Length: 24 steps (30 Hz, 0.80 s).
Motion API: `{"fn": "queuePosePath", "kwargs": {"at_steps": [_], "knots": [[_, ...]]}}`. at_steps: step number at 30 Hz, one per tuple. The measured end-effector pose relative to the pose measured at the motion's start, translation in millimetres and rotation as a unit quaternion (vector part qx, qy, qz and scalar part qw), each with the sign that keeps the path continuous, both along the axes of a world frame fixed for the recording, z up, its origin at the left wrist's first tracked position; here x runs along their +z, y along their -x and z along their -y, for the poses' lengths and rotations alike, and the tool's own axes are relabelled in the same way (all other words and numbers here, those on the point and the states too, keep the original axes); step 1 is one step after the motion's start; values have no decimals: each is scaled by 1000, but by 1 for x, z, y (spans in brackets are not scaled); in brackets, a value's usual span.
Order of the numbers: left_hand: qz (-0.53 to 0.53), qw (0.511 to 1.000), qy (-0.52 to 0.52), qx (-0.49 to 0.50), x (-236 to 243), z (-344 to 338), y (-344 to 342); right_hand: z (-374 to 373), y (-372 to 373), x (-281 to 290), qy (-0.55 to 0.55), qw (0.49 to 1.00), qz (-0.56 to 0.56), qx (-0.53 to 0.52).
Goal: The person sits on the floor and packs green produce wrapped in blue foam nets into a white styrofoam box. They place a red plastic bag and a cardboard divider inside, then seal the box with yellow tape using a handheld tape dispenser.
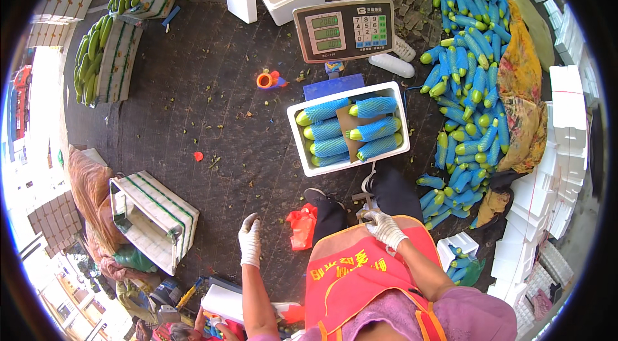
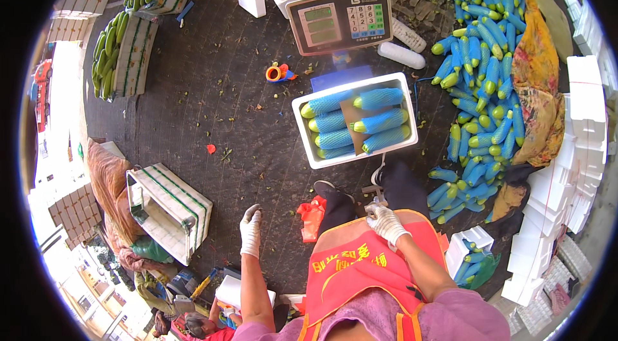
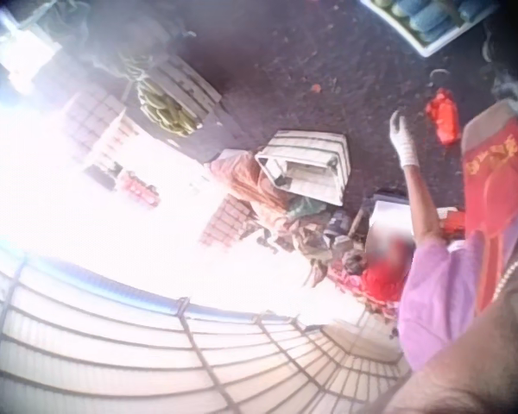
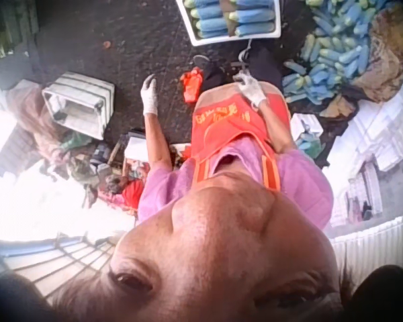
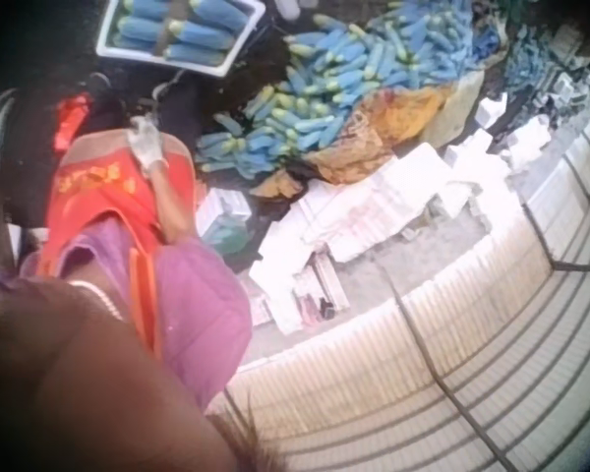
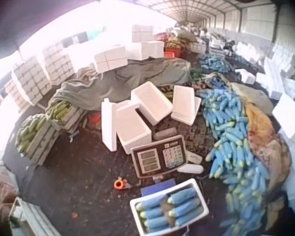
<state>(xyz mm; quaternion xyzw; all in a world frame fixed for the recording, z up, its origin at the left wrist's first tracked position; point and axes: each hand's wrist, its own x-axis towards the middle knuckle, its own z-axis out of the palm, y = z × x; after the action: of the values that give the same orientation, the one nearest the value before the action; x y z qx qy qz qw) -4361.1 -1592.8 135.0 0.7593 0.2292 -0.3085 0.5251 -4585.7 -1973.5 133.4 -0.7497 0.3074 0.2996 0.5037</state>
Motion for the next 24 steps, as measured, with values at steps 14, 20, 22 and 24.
{"fn": "queuePosePath", "kwargs": {"at_steps": [14, 20, 22, 24], "knots": [[-410, 900, 4, 148, 14, -52, 206, 304, -292, 90, 101, 925, 309, -195], [-386, 908, 0, 165, -68, -78, 72, 333, -501, 131, 218, 899, 360, -123], [-274, 956, -75, 80, -66, -61, -18, 320, -581, 111, 286, 888, 355, -66], [-198, 949, 1, 245, -68, -78, -74, 302, -657, 86, 368, 875, 313, -13]]}}
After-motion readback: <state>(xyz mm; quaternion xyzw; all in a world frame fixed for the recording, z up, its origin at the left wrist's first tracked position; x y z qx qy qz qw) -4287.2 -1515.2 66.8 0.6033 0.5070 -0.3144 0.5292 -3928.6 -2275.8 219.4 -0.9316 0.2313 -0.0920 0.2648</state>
